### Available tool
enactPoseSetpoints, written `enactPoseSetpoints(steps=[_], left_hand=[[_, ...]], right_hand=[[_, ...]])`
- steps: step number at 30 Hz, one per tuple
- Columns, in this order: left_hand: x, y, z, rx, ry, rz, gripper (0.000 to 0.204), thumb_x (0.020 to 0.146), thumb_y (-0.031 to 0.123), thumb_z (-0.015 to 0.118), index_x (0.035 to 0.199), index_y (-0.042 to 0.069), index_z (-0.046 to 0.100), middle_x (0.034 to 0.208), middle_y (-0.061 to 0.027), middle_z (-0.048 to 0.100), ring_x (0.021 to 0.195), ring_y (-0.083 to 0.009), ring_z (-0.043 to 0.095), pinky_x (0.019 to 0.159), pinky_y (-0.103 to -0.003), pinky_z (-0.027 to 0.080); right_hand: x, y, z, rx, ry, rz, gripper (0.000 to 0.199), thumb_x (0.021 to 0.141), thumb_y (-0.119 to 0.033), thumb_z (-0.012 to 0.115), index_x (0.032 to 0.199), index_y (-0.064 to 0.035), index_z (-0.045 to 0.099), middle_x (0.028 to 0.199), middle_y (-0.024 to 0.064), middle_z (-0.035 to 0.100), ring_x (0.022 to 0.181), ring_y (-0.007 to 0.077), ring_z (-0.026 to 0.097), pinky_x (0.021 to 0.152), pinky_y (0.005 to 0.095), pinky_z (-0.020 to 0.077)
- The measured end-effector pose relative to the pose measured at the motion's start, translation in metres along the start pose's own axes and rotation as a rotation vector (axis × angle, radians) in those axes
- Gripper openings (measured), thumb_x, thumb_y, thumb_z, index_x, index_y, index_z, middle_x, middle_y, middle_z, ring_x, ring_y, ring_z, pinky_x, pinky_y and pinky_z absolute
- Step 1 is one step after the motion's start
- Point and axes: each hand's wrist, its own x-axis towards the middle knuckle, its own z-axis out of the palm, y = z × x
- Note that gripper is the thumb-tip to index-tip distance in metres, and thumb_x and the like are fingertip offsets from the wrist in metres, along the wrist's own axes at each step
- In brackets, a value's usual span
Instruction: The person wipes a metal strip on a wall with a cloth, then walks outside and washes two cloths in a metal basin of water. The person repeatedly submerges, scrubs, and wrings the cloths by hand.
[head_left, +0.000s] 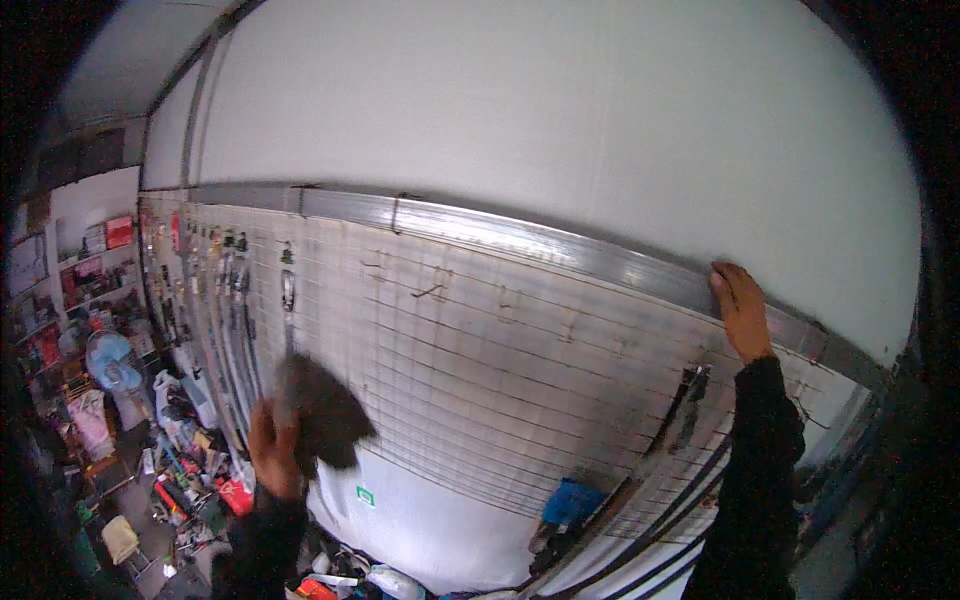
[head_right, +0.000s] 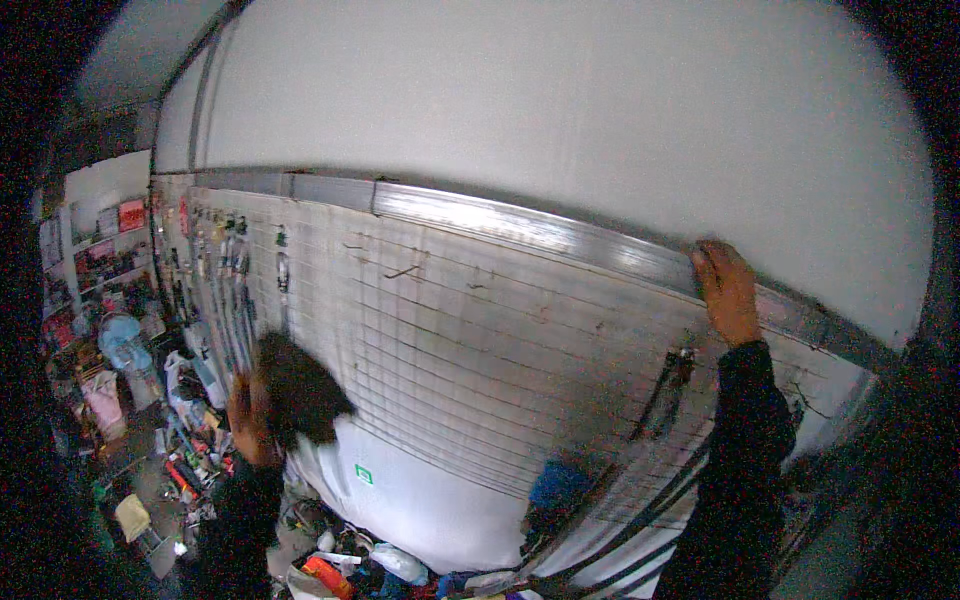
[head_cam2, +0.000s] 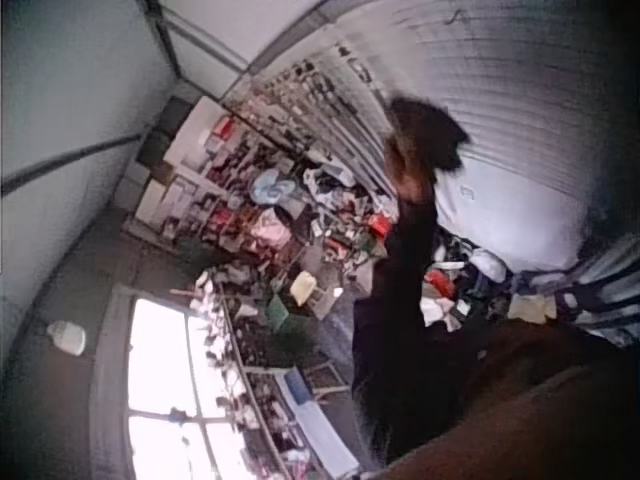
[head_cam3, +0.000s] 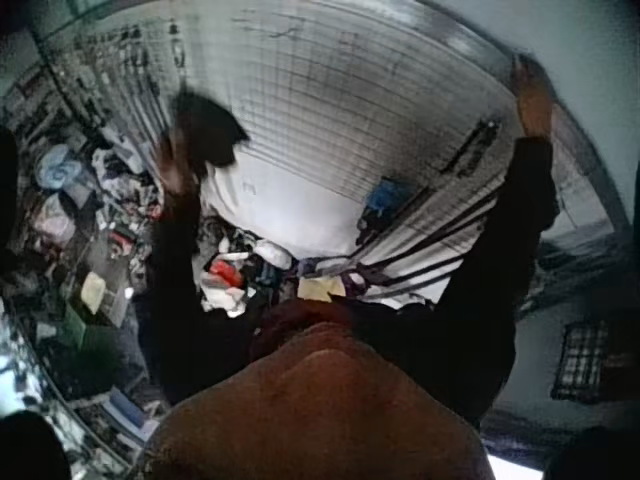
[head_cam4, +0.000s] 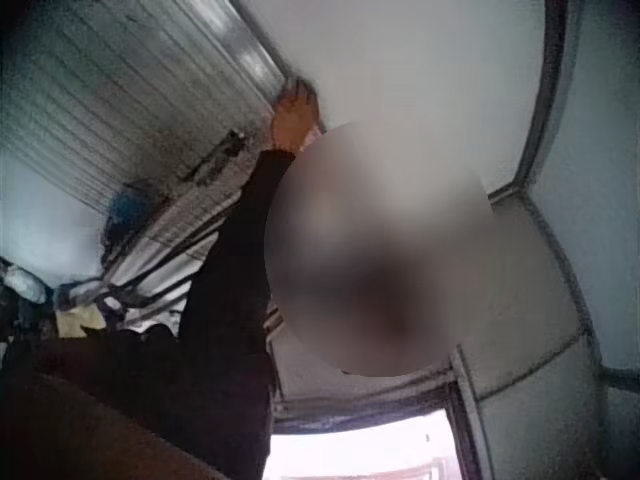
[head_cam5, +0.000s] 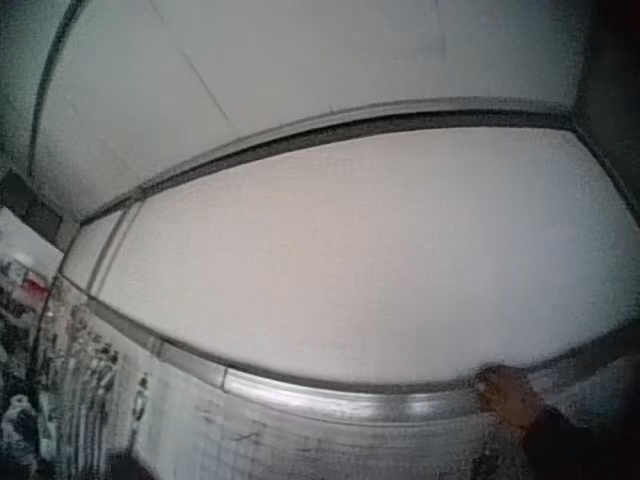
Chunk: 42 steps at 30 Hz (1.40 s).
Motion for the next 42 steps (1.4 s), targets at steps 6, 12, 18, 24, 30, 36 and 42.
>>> enactPoseSetpoints(steps=[6,12,18,24,30,36,42], left_hand=[[0.21,0.04,0.086,0.238,-0.05,0.599,0.034,0.102,0.012,0.053,0.133,-0.003,0.053,0.123,-0.0156,0.066,0.111,-0.0219,0.061,0.098,-0.034,0.048],[0.331,-0.003,0.149,0.982,0.102,0.605,0.031,0.096,0.023,0.055,0.123,0.007,0.051,0.093,-0.0276,0.071,0.085,-0.0507,0.067,0.079,-0.061,0.051],[0.36,-0.061,0.182,1.183,-0.185,0.502,0.035,0.093,0.025,0.053,0.12,0.004,0.058,0.103,-0.029,0.07,0.096,-0.0499,0.066,0.083,-0.06,0.053],[0.337,-0.053,0.214,0.935,-0.286,0.6,0.033,0.097,0.025,0.05,0.119,0.002,0.058,0.099,-0.0258,0.071,0.092,-0.0499,0.066,0.093,-0.057,0.048],[0.302,-0.04,0.258,1.18,-0.277,0.7,0.025,0.096,0.023,0.052,0.11,0.003,0.056,0.084,-0.0259,0.07,0.082,-0.0454,0.069,0.08,-0.059,0.051],[0.249,-0.005,0.31,0.975,-0.498,0.576,0.03,0.101,0.027,0.049,0.116,0.003,0.058,0.099,-0.0288,0.069,0.094,-0.05,0.066,0.081,-0.055,0.052],[0.159,0.035,0.413,0.636,-0.643,0.619,0.029,0.096,0.025,0.052,0.111,0.001,0.057,0.098,-0.0269,0.07,0.093,-0.0482,0.066,0.081,-0.056,0.052]], right_hand=[[-0.008,0.014,0.002,-0.062,-0.049,-0.024,0.038,0.103,-0.018,0.052,0.139,-0.0079,0.058,0.141,0.0185,0.056,0.128,0.038,0.054,0.112,0.0438,0.0397],[-0.009,0.018,0.0,0.109,-0.052,0.045,0.037,0.107,-0.023,0.047,0.139,-0.0072,0.058,0.141,0.0158,0.058,0.133,0.0328,0.052,0.114,0.0412,0.0369],[-0.013,0.012,-0.005,0.187,-0.018,0.101,0.041,0.11,-0.031,0.045,0.14,-0.0066,0.058,0.144,0.0129,0.059,0.137,0.028,0.051,0.116,0.0387,0.0346],[-0.01,0.008,-0.011,0.315,-0.006,0.139,0.041,0.11,-0.03,0.044,0.14,-0.0059,0.059,0.141,0.0111,0.062,0.135,0.0252,0.053,0.116,0.0379,0.0347],[-0.01,0.01,-0.018,0.406,-0.007,0.092,0.041,0.11,-0.033,0.044,0.138,-0.0093,0.061,0.14,0.0105,0.063,0.133,0.0269,0.055,0.114,0.0389,0.0372],[-0.011,0.007,-0.02,0.522,0.025,0.183,0.042,0.109,-0.035,0.046,0.136,-0.0074,0.063,0.139,0.0085,0.064,0.133,0.0245,0.055,0.115,0.0376,0.0367],[-0.004,0.017,-0.025,0.66,0.076,0.175,0.042,0.109,-0.036,0.046,0.134,-0.0079,0.065,0.137,0.0083,0.065,0.132,0.0219,0.056,0.115,0.0363,0.0361]])
